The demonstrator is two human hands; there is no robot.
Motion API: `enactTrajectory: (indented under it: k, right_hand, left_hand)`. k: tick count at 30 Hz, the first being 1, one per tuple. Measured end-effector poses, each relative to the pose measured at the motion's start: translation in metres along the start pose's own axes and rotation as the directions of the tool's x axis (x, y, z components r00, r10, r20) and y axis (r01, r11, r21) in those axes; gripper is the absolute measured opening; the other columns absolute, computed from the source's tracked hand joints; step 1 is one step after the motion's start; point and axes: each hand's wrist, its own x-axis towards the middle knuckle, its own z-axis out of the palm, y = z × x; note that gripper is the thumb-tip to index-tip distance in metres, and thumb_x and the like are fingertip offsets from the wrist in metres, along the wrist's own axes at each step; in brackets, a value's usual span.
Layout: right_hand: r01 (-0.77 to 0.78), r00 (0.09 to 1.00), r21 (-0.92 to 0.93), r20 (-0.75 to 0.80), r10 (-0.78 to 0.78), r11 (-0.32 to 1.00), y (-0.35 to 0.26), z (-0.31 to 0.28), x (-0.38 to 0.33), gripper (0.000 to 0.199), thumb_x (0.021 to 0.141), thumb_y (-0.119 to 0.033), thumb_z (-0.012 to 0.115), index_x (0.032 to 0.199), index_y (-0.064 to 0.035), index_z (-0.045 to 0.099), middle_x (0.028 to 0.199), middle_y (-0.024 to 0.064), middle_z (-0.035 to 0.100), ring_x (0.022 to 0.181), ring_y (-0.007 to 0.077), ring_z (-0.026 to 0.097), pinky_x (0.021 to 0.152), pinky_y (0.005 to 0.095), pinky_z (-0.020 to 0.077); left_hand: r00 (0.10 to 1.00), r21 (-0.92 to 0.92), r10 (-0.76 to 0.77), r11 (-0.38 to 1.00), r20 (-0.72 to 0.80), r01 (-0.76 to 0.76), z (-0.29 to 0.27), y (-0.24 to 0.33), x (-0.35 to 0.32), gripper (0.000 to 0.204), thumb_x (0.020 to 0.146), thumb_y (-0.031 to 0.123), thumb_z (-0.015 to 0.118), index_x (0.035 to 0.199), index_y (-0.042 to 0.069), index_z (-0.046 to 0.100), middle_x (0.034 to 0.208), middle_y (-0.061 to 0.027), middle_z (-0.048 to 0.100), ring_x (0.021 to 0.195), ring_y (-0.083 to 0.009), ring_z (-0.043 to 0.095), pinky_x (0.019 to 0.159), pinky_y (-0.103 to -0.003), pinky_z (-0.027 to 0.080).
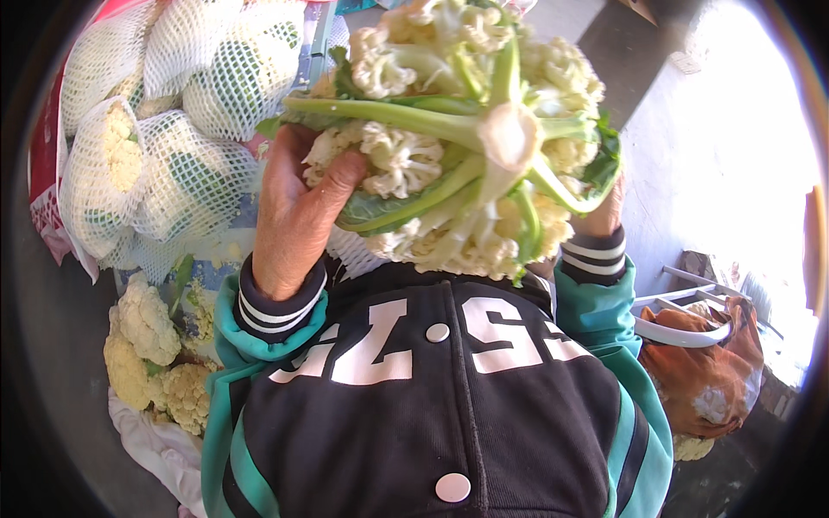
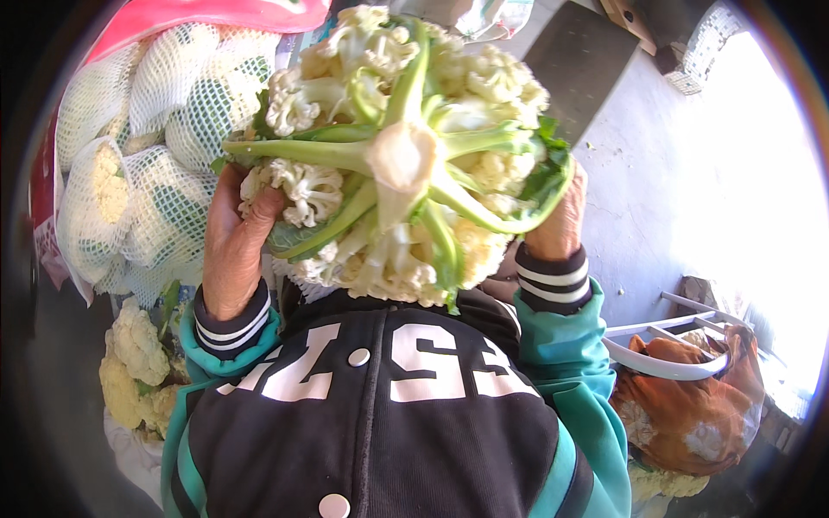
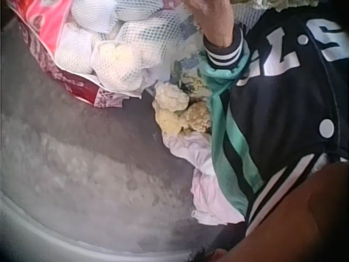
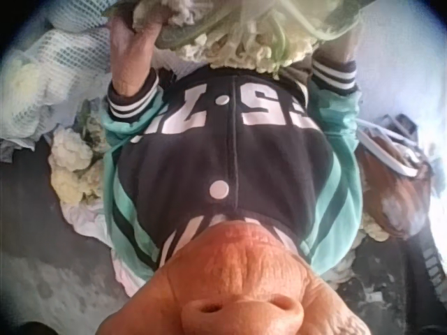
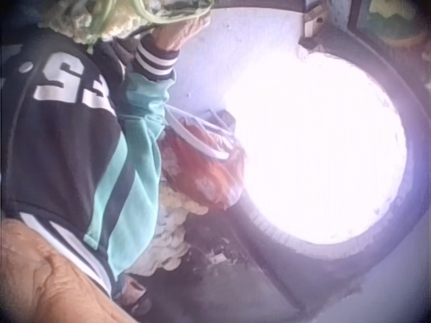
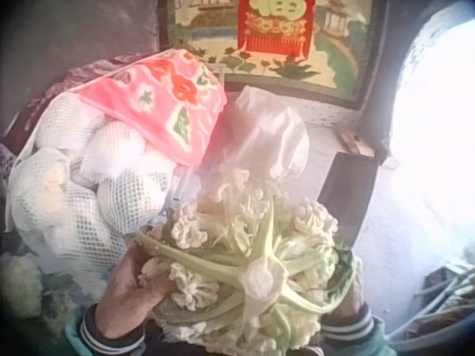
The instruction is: The person trims a large head of cauliflower using a cleaver, removing leaves and excess stem. They then wrap the trimmed cauliflower in a white foam net.
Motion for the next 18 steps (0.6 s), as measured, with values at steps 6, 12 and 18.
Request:
enactTrajectory:
  k: [6, 12, 18]
  right_hand:
    - [-0.052, 0.998, -0.503, 0.011, 0.066, 0.863, 0.028, 0.011, 0.013, 0.028, 0.099, -0.022, 0.055, 0.112, 0.0017, 0.064, 0.092, 0.0061, 0.069, 0.072, 0.0104, 0.063, 0.06, 0.0242, 0.0518]
    - [0.017, 0.999, -0.536, 0.048, 0.011, 0.844, 0.024, 0.009, 0.015, 0.032, 0.101, -0.026, 0.052, 0.109, 0.0028, 0.063, 0.087, 0.0051, 0.068, 0.068, 0.0091, 0.062, 0.055, 0.0237, 0.0504]
    - [-0.132, 0.985, -0.631, -0.17, 0.03, 0.764, 0.002, 0.006, 0.021, 0.033, 0.102, -0.028, 0.049, 0.101, 0.0029, 0.061, 0.063, 0.0041, 0.061, 0.042, 0.0091, 0.049, 0.038, 0.0234, 0.0395]
  left_hand:
    - [0.996, 0.099, -0.087, 0.991, -0.029, 0.089, -0.023, -0.041, -0.002, 0.051, 0.094, 0.026, 0.066, 0.132, -0.003, 0.046, 0.121, -0.0092, 0.058, 0.106, -0.016, 0.054, 0.094, -0.03, 0.043]
    - [0.998, 0.2, -0.069, 0.977, -0.01, 0.07, -0.017, -0.047, -0.001, 0.047, 0.094, 0.024, 0.065, 0.129, -0.002, 0.047, 0.119, -0.0099, 0.058, 0.104, -0.0169, 0.054, 0.093, -0.03, 0.043]
    - [0.993, 0.224, -0.114, 0.968, 0.006, 0.11, -0.011, -0.044, 0.009, 0.043, 0.095, 0.023, 0.062, 0.126, -0.003, 0.049, 0.117, -0.011, 0.058, 0.105, -0.0172, 0.053, 0.094, -0.031, 0.042]
